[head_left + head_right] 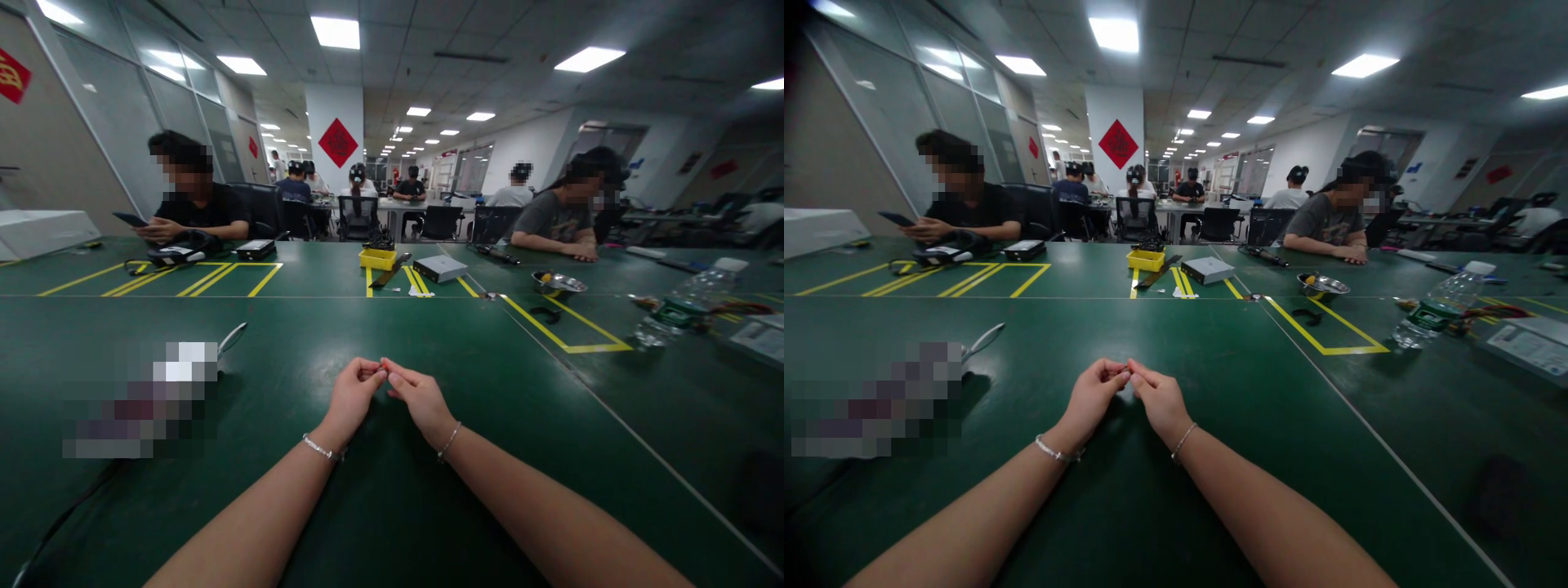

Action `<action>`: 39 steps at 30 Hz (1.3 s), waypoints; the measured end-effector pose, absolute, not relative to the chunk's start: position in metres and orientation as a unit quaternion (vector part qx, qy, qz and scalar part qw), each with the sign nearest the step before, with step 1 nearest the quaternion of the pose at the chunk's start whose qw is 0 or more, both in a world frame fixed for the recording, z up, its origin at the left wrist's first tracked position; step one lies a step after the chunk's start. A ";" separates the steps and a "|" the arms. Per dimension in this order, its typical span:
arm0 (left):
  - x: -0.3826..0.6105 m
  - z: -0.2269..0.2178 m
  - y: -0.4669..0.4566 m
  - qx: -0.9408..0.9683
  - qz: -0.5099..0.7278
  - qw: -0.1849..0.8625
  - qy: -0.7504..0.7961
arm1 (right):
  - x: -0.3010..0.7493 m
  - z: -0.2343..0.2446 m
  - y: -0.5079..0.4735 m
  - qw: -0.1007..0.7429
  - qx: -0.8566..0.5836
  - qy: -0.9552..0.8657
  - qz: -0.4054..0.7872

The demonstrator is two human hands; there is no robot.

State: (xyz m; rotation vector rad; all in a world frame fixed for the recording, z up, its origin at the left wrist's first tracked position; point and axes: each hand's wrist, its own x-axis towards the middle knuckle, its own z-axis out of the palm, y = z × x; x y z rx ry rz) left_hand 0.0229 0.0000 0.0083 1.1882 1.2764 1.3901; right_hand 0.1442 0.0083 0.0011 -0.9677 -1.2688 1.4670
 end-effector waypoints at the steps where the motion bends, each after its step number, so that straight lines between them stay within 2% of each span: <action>1: 0.022 0.008 0.000 0.477 0.566 0.448 0.501 | 0.144 0.002 0.008 0.469 -0.383 -0.516 0.606; 8: 0.021 0.006 -0.001 0.484 0.588 0.457 0.459 | 0.146 0.005 0.005 0.460 -0.325 -0.425 0.709; 16: 0.025 0.013 -0.006 0.556 0.576 0.284 0.528 | 0.147 0.004 0.010 0.473 -0.298 -0.378 0.738; 23: 0.022 0.010 -0.005 0.606 0.544 0.222 0.536 | 0.142 0.004 0.006 0.471 -0.325 -0.394 0.719; 28: 0.025 0.007 -0.006 0.693 0.484 0.187 0.500 | 0.159 0.010 0.026 0.482 -0.434 -0.474 0.596; 30: 0.024 0.005 -0.005 0.720 0.450 0.157 0.505 | 0.189 0.019 0.047 0.495 -0.490 -0.537 0.475; 32: 0.021 0.002 -0.002 0.728 0.404 0.130 0.539 | 0.236 0.028 0.067 0.490 -0.567 -0.602 0.275; 34: 0.018 -0.002 0.001 0.724 0.358 0.115 0.578 | 0.294 0.033 0.081 0.422 -0.656 -0.624 0.052; 35: 0.017 -0.004 0.003 0.728 0.336 0.115 0.586 | 0.324 0.033 0.084 0.372 -0.699 -0.611 -0.009; 39: 0.015 -0.007 0.006 0.754 0.297 0.131 0.571 | 0.417 0.018 0.077 0.228 -0.829 -0.508 -0.047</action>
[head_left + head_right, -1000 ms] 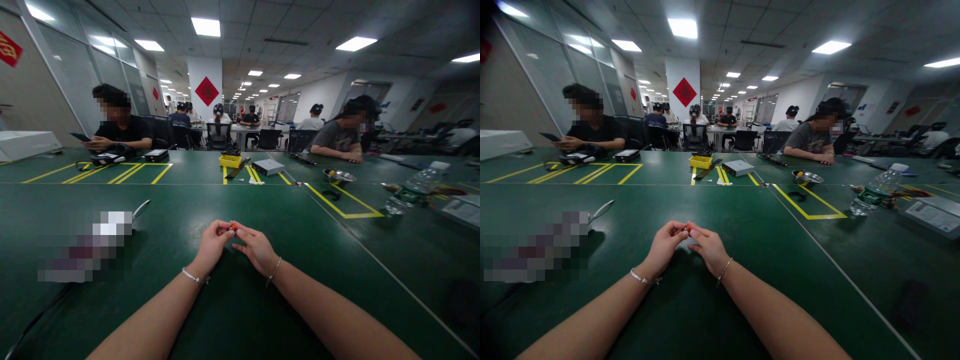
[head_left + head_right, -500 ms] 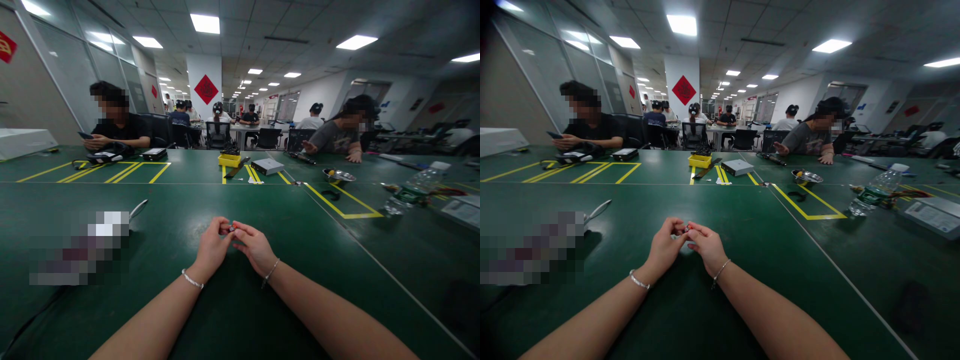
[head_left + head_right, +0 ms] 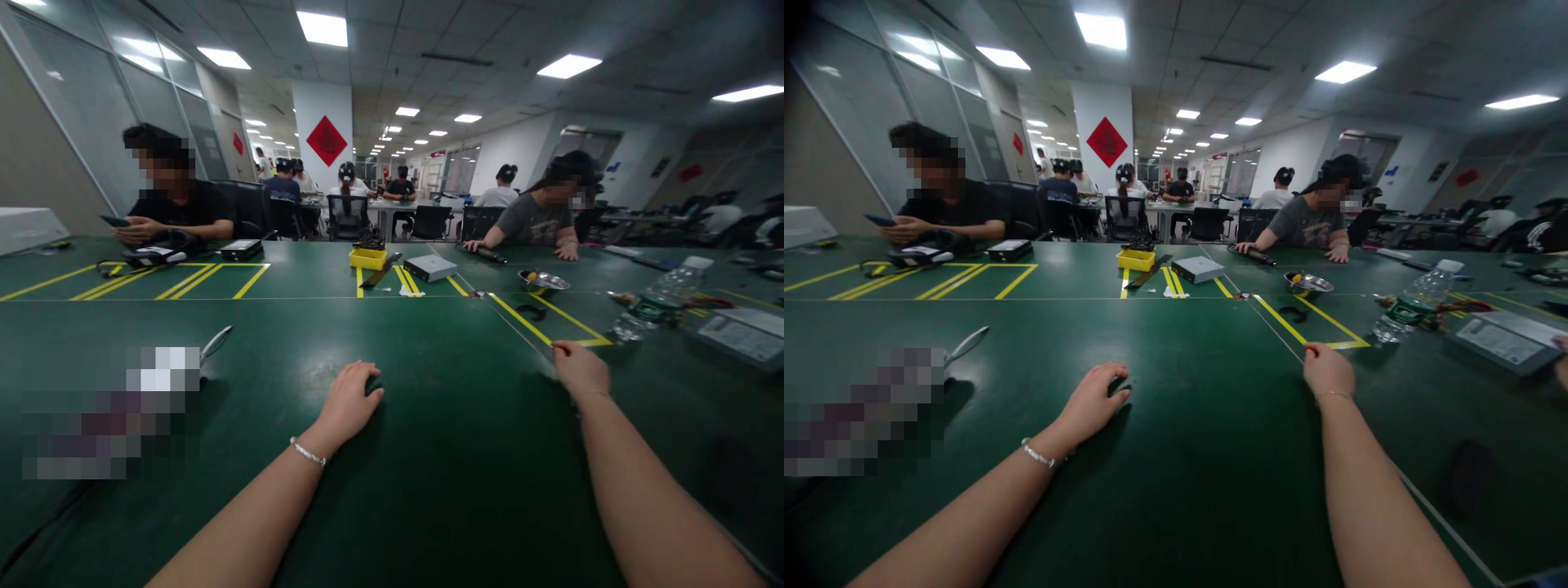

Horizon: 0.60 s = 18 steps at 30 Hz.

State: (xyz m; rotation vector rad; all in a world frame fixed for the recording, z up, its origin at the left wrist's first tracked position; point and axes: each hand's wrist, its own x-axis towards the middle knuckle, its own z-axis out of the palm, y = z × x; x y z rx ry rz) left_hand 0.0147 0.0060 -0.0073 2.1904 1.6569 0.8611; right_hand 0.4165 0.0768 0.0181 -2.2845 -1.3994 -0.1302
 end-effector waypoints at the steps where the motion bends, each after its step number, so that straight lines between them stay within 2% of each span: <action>1: 0.015 -0.007 0.006 0.758 0.294 0.135 0.566 | 0.430 0.013 0.074 0.211 -0.846 -0.488 -0.043; 9: 0.014 -0.001 0.002 0.775 0.288 0.173 0.535 | 0.458 -0.007 0.078 0.166 -0.892 -0.420 0.012; 18: 0.014 -0.003 0.003 0.773 0.281 0.172 0.542 | 0.455 -0.008 0.072 0.182 -0.923 -0.337 0.027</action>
